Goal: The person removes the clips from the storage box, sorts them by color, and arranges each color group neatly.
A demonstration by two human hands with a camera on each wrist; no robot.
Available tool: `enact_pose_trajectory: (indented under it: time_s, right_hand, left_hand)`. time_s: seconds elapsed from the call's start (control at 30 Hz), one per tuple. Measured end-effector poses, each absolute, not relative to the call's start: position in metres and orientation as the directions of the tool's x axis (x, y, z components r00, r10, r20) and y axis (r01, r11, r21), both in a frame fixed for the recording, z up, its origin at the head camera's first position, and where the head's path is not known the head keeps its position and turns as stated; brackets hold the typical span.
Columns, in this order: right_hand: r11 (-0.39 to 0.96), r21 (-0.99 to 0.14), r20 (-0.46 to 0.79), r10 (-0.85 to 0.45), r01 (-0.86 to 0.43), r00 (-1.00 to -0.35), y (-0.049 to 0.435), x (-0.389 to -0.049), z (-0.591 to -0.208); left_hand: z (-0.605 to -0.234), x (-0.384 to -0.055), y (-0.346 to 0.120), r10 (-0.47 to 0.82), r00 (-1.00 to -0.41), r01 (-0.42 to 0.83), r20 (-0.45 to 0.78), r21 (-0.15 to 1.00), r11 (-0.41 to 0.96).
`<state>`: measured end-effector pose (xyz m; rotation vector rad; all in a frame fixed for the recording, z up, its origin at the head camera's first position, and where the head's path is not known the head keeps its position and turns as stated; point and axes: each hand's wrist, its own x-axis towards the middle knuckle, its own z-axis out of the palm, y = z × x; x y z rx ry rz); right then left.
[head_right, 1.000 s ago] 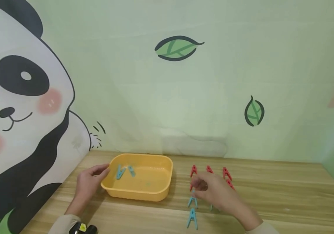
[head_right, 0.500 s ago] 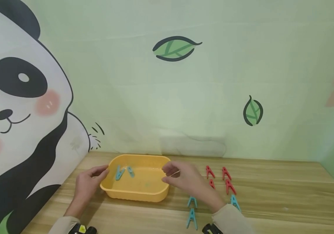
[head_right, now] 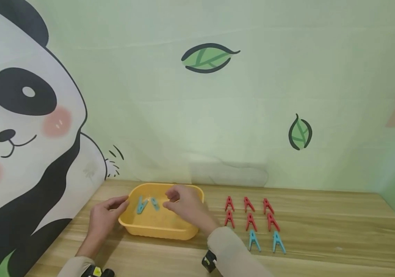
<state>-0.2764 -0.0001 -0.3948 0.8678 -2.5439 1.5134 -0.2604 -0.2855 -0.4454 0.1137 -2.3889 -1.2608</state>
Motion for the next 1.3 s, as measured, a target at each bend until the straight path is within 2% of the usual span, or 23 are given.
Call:
enact_pose_trajectory:
  time_s: [0.3, 0.8, 1.0, 1.3]
  right_hand:
    - [0.363, -0.83, 0.273, -0.398, -0.424, -0.876, -0.038, -0.286, -0.409]
    - [0.427, -0.841, 0.189, -0.345, -0.333, -0.919, -0.061, -0.304, -0.428]
    - [0.459, -0.821, 0.159, -0.387, -0.34, -0.908, -0.068, -0.308, -0.431]
    - [0.495, -0.736, 0.188, -0.506, -0.462, -0.842, -0.068, -0.31, -0.435]
  left_hand:
    - [-0.447, -0.26, -0.284, -0.267, -0.898, 0.14, 0.349, 0.803, 0.579]
    - [-0.446, -0.261, -0.285, -0.268, -0.912, 0.1, 0.309, 0.804, 0.586]
    - [-0.445, -0.261, -0.286, -0.272, -0.912, 0.096, 0.308, 0.803, 0.588]
    - [-0.445, -0.261, -0.285, -0.278, -0.904, 0.11, 0.323, 0.807, 0.58]
